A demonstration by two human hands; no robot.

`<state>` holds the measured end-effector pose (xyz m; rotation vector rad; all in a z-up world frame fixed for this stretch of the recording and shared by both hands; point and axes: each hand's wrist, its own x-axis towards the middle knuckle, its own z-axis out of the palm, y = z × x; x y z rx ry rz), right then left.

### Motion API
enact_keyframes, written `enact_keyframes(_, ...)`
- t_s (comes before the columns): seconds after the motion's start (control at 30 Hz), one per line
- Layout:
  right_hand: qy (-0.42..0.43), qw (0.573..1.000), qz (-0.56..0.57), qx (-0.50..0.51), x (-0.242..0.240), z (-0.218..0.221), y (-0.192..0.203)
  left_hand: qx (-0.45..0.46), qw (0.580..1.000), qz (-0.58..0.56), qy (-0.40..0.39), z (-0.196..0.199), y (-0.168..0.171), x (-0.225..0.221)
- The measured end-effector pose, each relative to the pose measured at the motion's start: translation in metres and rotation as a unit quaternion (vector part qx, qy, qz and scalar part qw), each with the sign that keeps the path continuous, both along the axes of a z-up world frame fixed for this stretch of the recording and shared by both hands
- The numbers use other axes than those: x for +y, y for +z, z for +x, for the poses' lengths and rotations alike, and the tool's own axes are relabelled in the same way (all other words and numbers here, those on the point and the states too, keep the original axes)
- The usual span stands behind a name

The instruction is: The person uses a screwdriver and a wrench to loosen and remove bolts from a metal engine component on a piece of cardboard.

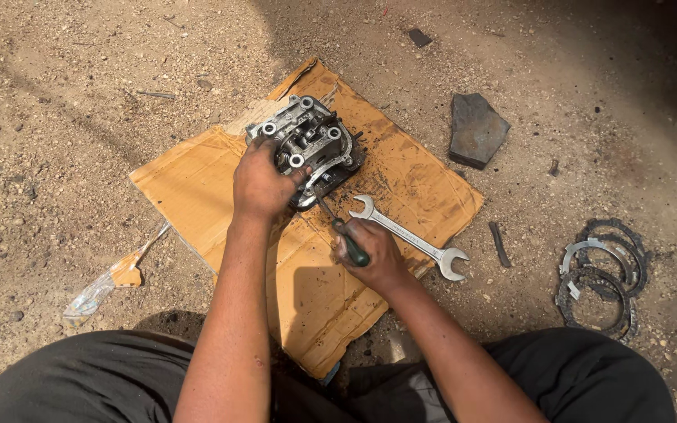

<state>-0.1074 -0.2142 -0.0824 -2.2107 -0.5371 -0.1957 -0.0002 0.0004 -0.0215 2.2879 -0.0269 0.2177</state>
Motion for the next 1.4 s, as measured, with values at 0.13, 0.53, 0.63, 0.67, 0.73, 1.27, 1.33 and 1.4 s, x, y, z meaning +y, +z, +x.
enact_keyframes(0.13, 0.002, 0.992, -0.127, -0.019, 0.02, 0.006, -0.011, 0.004, 1.0, 0.03, 0.005, -0.003, -0.006, -0.002)
enact_keyframes(0.53, -0.149, 0.91, 0.346, 0.175, -0.001, 0.033, -0.002, 0.199, 0.925, 0.324, -0.017, 0.041, 0.05, -0.047)
enact_keyframes(0.63, -0.145, 0.871, 0.354, 0.307, -0.013, 0.027, 0.029, 0.278, 0.907, 0.316, -0.017, 0.058, 0.05, -0.052)
enact_keyframes(0.67, -0.125, 0.85, 0.36, 0.363, -0.022, 0.029, 0.041, 0.283, 0.91, 0.303, -0.017, 0.06, 0.047, -0.05)
enact_keyframes(0.73, -0.109, 0.839, 0.334, 0.416, -0.026, 0.031, 0.055, 0.286, 0.91, 0.299, -0.022, 0.064, 0.04, -0.045)
enact_keyframes(1.27, -0.144, 0.931, -0.137, 0.305, 0.01, 0.01, 0.088, 0.093, 0.919, 0.345, -0.167, 0.069, 0.039, -0.01)
enact_keyframes(1.33, -0.143, 0.942, -0.132, 0.274, 0.011, 0.017, 0.084, 0.074, 0.917, 0.351, -0.173, 0.072, 0.038, -0.009)
enact_keyframes(1.4, -0.142, 0.937, -0.131, 0.291, 0.013, 0.027, 0.075, 0.071, 0.915, 0.359, -0.172, 0.073, 0.035, -0.01)
